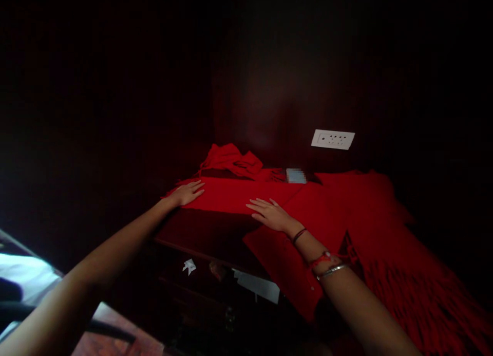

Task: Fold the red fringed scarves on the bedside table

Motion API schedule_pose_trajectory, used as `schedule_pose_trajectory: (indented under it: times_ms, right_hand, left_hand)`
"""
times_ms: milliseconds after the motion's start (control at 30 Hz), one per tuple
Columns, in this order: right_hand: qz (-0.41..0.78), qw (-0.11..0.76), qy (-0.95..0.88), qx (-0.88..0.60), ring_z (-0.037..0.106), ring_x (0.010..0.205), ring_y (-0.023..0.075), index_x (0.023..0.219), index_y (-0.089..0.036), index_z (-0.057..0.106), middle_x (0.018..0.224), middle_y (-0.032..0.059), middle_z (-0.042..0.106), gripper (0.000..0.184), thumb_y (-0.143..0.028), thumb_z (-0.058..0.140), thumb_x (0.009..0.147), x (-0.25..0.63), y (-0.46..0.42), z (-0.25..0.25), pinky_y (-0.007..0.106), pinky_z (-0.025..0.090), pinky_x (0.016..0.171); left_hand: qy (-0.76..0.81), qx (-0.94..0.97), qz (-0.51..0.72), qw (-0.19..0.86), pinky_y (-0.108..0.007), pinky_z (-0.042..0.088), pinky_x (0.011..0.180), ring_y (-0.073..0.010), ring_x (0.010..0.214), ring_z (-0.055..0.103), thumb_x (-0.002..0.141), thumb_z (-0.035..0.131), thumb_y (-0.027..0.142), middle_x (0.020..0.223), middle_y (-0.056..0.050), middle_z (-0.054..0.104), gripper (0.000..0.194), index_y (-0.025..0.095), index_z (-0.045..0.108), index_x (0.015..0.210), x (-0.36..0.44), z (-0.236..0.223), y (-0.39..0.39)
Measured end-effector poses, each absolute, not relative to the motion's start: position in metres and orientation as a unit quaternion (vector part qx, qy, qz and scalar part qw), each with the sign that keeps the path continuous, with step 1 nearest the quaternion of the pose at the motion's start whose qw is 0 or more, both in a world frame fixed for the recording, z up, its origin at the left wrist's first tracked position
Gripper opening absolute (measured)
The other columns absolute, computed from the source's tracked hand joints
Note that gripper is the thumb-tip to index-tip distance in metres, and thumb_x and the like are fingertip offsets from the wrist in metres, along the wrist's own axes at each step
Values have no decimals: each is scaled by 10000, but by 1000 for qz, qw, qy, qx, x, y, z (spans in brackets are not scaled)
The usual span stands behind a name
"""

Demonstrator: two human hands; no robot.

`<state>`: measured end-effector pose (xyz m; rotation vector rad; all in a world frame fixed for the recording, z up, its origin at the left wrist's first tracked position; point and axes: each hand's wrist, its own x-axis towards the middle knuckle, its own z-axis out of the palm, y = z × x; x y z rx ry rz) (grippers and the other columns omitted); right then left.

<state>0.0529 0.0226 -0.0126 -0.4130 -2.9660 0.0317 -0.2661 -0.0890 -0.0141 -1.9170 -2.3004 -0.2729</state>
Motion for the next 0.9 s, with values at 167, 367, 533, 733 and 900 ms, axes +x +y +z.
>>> schedule_pose_trajectory:
  times_ms: [167,367,533,733,900]
  right_hand:
    - [10,120,-980,-158,332,1152,166,1203,-229,394,1249,42,405,405,-373,274,844,48,20,-12,401,210,959]
    - [-42,167,-954,-247,455,1021,166,1048,-179,528,1066,79,548,335,-294,288,845,77,12,19,336,272,919]
    - [-31,49,-848,-527,492,968,264,1061,-120,518,1034,185,536,442,-420,308,814,146,15,41,363,380,774]
    - [-29,-13,-824,-565,259,1187,276,1276,-170,281,1306,152,281,604,-534,216,799,188,11,7,430,252,918]
    - [-41,4,-831,-555,261,1187,268,1248,-190,334,1291,141,311,560,-513,256,798,187,8,5,445,203,940]
  left_hand:
    - [-766,-636,-13,90,-452,286,843,-288,973,471,831,289,262,959,-168,563,339,73,555,927,-206,17,-91]
    - [-671,-738,-24,69,-348,366,805,-245,991,470,828,245,429,1123,-108,483,435,181,484,1094,-103,29,-53]
    - [-569,-817,-69,-67,-335,196,976,-215,1231,153,807,202,538,1346,-71,223,601,185,218,1293,-64,18,-44]
    - [-462,-882,-17,-87,-495,71,964,-256,1244,20,785,247,568,1379,29,66,535,378,148,1276,-53,0,-71]
    - [-472,-877,-1,-87,-504,58,961,-260,1243,-2,796,221,559,1379,33,63,518,391,121,1276,-57,1,-75]
